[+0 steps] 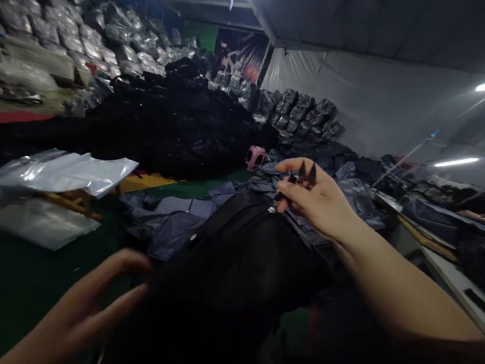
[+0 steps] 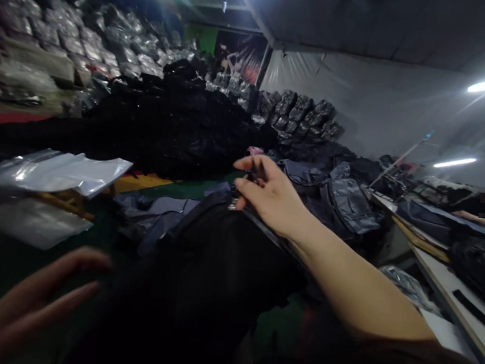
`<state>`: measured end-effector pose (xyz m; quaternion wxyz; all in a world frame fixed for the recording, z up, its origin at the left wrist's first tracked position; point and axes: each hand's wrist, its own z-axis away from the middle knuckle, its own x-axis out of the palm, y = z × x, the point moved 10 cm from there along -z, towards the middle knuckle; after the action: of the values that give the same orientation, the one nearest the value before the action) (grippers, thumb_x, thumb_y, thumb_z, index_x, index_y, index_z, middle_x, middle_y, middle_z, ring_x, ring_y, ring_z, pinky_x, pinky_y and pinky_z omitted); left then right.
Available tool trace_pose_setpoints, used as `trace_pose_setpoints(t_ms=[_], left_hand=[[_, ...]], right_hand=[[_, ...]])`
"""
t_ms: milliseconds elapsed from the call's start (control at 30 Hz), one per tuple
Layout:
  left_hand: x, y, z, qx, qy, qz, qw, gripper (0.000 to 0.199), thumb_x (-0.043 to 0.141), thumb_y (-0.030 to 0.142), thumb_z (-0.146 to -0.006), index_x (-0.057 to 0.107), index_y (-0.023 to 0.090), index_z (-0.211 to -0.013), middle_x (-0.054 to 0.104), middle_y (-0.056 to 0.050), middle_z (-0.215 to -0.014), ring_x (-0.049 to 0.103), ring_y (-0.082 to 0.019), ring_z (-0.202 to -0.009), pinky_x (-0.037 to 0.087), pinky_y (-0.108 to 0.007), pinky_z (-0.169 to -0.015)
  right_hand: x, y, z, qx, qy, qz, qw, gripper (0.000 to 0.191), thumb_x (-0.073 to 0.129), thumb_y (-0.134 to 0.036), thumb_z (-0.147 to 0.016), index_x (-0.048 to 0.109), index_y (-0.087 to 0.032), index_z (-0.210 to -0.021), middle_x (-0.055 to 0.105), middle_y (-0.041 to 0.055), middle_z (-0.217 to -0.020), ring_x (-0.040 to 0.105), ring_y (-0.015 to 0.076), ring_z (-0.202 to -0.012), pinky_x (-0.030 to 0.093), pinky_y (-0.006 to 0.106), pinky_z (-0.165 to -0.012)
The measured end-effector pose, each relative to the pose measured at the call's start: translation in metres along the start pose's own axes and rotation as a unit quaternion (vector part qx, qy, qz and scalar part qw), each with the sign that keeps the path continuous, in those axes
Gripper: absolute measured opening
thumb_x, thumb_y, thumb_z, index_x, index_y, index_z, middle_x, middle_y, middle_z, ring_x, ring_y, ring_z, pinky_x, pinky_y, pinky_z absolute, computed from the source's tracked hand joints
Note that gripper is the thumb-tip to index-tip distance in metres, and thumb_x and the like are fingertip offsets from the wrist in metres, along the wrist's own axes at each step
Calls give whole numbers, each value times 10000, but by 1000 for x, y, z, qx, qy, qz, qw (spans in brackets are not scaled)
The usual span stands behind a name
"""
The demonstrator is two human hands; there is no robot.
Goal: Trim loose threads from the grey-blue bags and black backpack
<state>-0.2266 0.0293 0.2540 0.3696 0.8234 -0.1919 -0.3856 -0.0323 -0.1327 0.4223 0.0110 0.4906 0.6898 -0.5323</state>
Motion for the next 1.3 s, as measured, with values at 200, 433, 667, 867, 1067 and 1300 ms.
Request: trace_pose_setpoints(t_ms=[200, 433, 667, 867, 1067, 1300], left_hand=[[30, 153, -84, 254, -50, -109, 960, 291, 585, 446, -777, 586, 213, -951, 575, -17, -860, 540, -158, -749, 432, -273, -680], [6, 122, -109, 221, 10, -162, 962, 212, 526, 414, -826, 604, 220, -792, 582, 22, -756, 545, -133, -700, 386, -235, -658], [-55, 72, -95, 47, 131, -246, 959, 267, 477, 457, -803, 590, 215, -789, 571, 31, -723, 528, -127, -634, 373, -229, -595], [-32, 77, -84, 57, 97, -226, 968, 302, 473, 532, -789, 569, 249, -832, 592, 29, -781, 559, -151, -671, 403, -243, -550], [24, 167, -80, 277, -37, -214, 936, 267, 539, 498, -781, 582, 246, -857, 592, 13, -818, 559, -157, -713, 425, -259, -652], [14, 142, -77, 221, -46, -231, 946, 223, 557, 440, -801, 558, 232, -721, 555, 56, -649, 524, -109, -591, 393, -217, -597]], right_hand=[[33, -64, 6, -75, -90, -69, 991, 218, 543, -215, -841, 502, -204, -1055, 553, -45, -654, 575, 110, -599, 442, 244, -586], [-41, 36, 15, 29, 113, -97, 988, 150, 575, -189, -759, 492, -201, -883, 451, -93, -536, 403, 55, -415, 305, 162, -394], [-142, 71, 36, 11, 336, -195, 921, 213, 628, -181, -661, 464, -214, -792, 414, -114, -454, 371, 59, -338, 210, 148, -295], [-75, -13, 8, -72, 135, -174, 973, 196, 617, -229, -740, 509, -201, -901, 481, -95, -503, 468, 58, -395, 320, 147, -363], [31, -65, 21, -113, -129, -226, 959, 128, 520, -165, -837, 469, -206, -947, 506, -70, -619, 546, 81, -547, 463, 205, -543], [47, -2, 34, -32, -69, -320, 944, 151, 592, -242, -813, 450, -211, -853, 451, -81, -589, 436, 69, -482, 362, 202, -485]])
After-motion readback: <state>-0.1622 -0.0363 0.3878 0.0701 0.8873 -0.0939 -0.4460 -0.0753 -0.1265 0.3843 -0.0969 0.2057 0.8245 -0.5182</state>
